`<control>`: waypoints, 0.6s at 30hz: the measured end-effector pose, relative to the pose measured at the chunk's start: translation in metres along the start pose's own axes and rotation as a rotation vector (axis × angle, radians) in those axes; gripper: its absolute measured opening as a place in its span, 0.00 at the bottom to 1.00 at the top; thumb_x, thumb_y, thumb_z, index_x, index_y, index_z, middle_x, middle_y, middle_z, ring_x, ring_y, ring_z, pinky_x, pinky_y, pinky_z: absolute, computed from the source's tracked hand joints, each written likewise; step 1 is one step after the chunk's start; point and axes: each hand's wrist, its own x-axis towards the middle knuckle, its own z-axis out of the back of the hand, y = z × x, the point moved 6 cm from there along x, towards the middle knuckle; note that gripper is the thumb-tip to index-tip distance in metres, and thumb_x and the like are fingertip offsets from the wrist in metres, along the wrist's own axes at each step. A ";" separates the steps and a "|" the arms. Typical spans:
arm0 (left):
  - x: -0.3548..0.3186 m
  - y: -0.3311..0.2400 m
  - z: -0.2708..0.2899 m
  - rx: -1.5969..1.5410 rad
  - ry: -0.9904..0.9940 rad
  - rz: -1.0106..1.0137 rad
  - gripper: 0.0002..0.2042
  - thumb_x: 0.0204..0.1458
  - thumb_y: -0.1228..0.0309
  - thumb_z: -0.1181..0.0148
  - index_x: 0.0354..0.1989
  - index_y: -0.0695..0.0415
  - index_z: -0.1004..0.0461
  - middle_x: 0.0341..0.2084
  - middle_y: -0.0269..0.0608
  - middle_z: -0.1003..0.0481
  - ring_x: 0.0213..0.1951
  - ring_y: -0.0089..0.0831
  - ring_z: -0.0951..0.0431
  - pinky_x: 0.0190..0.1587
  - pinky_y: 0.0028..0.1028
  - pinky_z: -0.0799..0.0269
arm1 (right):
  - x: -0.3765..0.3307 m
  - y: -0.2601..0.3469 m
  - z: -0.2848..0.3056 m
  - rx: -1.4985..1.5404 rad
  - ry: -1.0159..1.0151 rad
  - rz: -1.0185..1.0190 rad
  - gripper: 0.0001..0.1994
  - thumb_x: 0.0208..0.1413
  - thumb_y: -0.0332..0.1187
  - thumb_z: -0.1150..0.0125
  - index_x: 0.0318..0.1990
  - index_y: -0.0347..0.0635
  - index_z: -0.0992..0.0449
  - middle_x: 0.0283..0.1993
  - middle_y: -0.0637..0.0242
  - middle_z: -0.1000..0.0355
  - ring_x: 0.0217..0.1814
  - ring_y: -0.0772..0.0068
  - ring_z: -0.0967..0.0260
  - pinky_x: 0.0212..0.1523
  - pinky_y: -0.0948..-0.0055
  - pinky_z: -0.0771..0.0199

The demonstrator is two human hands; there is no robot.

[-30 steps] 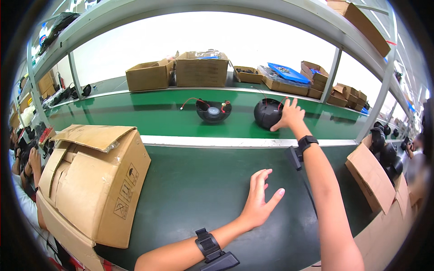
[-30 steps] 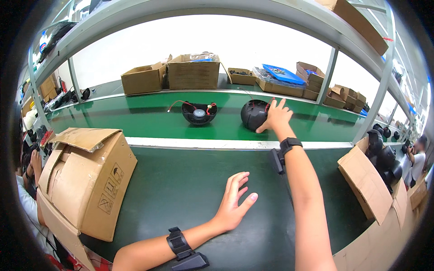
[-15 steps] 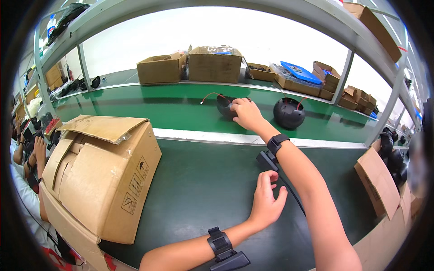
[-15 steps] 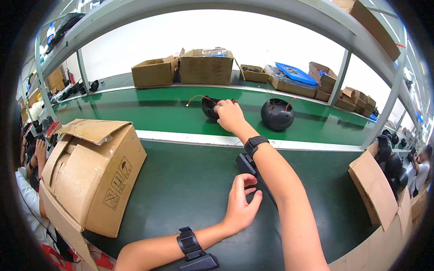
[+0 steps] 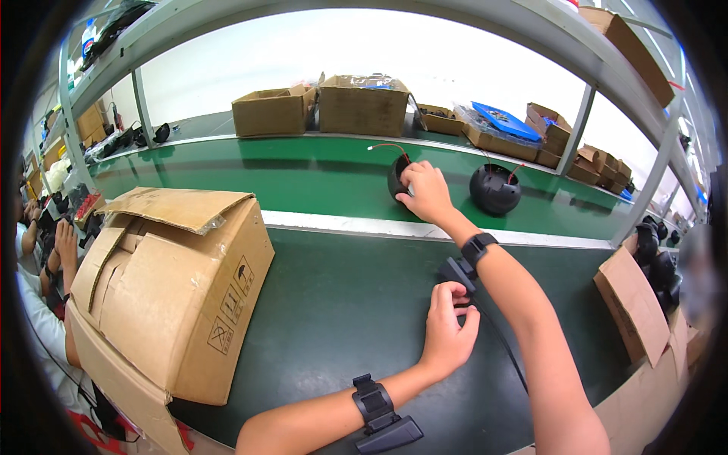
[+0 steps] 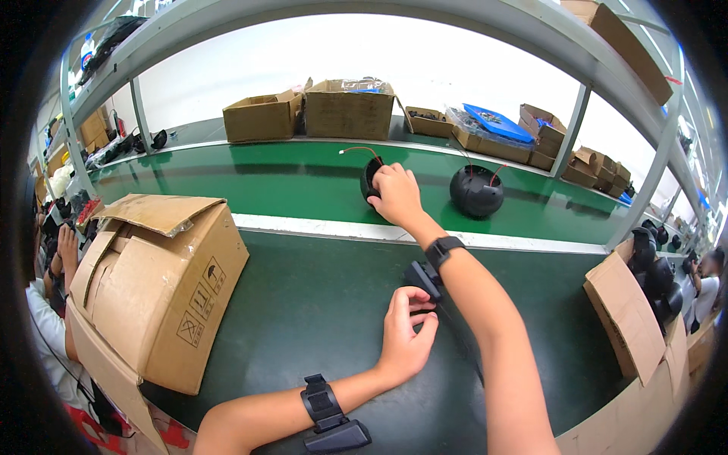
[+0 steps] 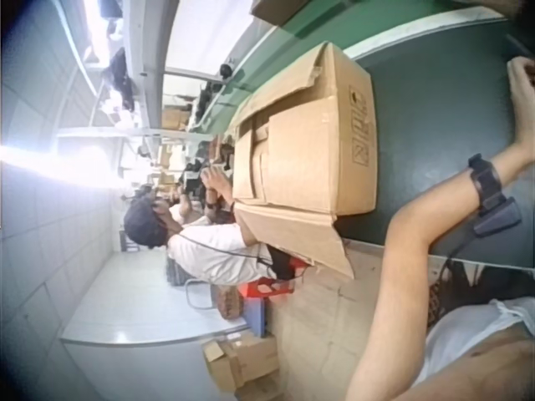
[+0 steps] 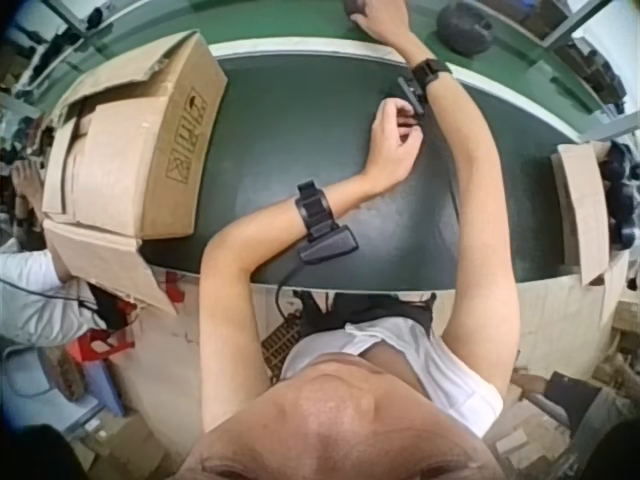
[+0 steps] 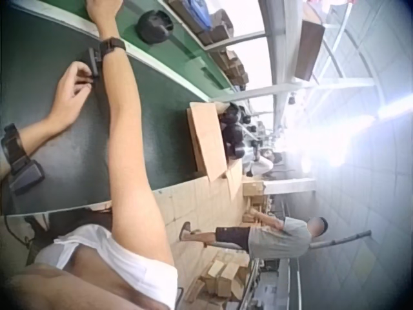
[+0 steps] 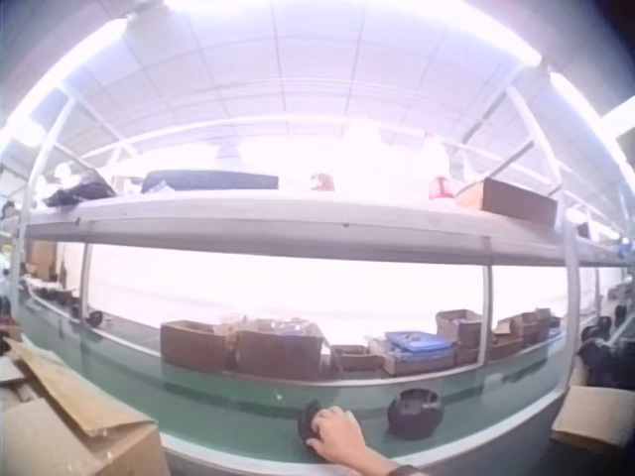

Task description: The recorder is assembling two halves of a black circular plastic housing, ensuring wires are correctly routed and the pieces snap together.

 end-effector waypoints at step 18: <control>0.006 0.011 0.007 -0.189 -0.029 0.027 0.22 0.64 0.63 0.60 0.61 0.66 0.39 0.56 0.59 0.32 0.57 0.41 0.30 0.60 0.33 0.38 | -0.213 0.074 0.183 0.530 0.242 0.069 0.13 0.35 0.20 0.30 0.26 0.37 0.31 0.35 0.63 0.28 0.34 0.61 0.27 0.34 0.69 0.27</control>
